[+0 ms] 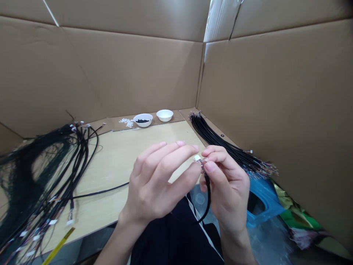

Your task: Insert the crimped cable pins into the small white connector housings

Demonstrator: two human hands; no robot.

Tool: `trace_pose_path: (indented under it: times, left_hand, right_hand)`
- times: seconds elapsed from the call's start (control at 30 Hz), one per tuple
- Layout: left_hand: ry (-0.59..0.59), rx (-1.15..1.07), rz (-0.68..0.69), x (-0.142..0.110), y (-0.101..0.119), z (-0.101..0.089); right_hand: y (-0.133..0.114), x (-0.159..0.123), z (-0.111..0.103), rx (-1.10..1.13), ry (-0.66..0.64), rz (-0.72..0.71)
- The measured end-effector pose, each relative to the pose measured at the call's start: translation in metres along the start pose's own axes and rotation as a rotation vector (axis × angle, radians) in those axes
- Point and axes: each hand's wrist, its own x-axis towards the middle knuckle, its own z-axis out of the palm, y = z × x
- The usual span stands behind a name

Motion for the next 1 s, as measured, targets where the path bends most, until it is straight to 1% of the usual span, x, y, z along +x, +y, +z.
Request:
trace_pose_path:
  times: [0.03,0.1,0.2,0.33,0.47,0.57,0.7,0.77,0.87,1.0]
  left_hand:
    - [0.004,0.009,0.013,-0.001,-0.001,0.002]
    - [0.019,0.017,-0.009,-0.002,0.0,0.005]
    - [0.032,-0.019,-0.108,-0.001,0.005,0.005]
    - [-0.038,-0.12,-0.283,0.004,0.014,-0.002]
    - [-0.108,-0.22,-0.414,0.007,0.018,-0.009]
    - [-0.143,-0.36,-0.548,0.007,0.019,-0.013]
    - [-0.204,-0.666,-0.795,0.008,0.016,-0.017]
    - [-0.224,-0.796,-0.885,0.008,0.014,-0.019]
    - [-0.225,-0.908,-0.968,0.006,0.012,-0.019]
    - [-0.182,-0.973,-1.018,0.002,0.012,-0.015]
  right_hand:
    - [0.0,0.0,0.001,-0.004,-0.001,-0.002]
    - [0.0,0.0,0.002,-0.025,-0.004,-0.014]
    - [0.0,-0.001,0.001,-0.066,-0.023,-0.042]
    - [0.002,-0.002,-0.004,-0.236,-0.027,-0.121]
    - [0.005,-0.001,-0.009,-0.381,-0.033,-0.238]
    - [0.007,-0.001,-0.009,-0.429,-0.052,-0.283]
    - [0.007,-0.001,-0.005,-0.447,-0.075,-0.308]
    - [0.007,-0.002,-0.004,-0.439,-0.085,-0.332]
    - [0.008,-0.002,-0.003,-0.464,-0.092,-0.406]
    - [0.007,-0.001,-0.004,-0.596,-0.088,-0.539]
